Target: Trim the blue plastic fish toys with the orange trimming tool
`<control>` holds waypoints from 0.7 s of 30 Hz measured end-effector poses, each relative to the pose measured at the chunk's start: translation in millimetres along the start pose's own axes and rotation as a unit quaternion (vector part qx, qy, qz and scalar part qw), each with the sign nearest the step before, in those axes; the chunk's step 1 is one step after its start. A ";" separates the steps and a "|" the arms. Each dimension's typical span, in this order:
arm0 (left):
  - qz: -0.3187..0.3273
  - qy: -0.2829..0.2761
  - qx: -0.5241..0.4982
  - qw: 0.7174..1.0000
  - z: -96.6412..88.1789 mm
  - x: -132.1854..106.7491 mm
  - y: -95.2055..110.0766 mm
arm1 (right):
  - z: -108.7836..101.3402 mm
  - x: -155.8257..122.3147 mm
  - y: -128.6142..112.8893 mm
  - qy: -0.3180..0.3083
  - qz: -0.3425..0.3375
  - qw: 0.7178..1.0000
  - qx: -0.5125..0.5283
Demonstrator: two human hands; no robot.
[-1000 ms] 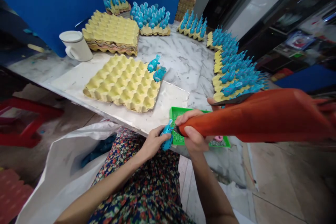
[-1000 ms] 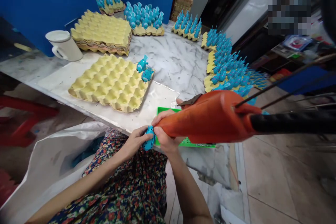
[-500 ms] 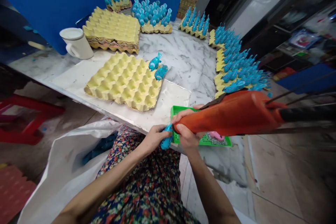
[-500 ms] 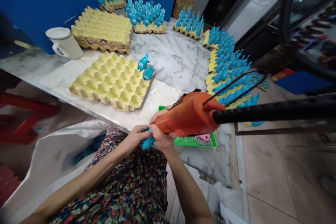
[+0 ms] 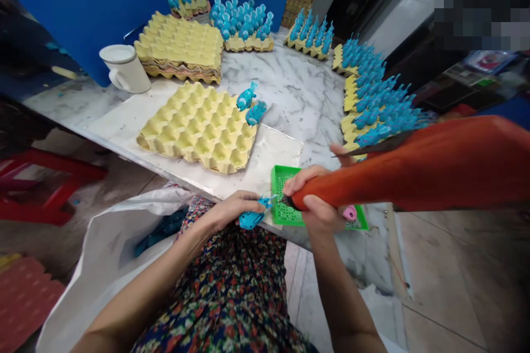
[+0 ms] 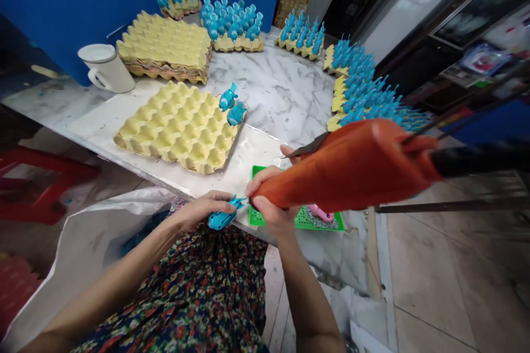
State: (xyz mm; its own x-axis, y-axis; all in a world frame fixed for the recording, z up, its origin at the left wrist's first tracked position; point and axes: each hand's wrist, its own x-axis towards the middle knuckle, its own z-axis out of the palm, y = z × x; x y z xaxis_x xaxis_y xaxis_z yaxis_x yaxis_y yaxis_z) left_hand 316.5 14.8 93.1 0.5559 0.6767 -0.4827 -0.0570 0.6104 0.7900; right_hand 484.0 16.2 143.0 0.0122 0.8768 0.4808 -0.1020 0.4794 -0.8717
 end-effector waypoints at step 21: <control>0.091 0.197 -0.122 0.969 21.8 20.8 -11.7 | -18.2 -26.6 32.3 0.112 -0.014 0.985 -0.128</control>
State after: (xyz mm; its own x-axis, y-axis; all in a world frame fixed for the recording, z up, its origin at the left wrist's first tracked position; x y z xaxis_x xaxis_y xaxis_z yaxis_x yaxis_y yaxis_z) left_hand 346.8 12.8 82.1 0.1619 0.8576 -0.4881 -0.3460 0.5126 0.7858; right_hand 498.5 9.1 100.3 0.2335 0.8363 0.4961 0.1552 0.4716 -0.8681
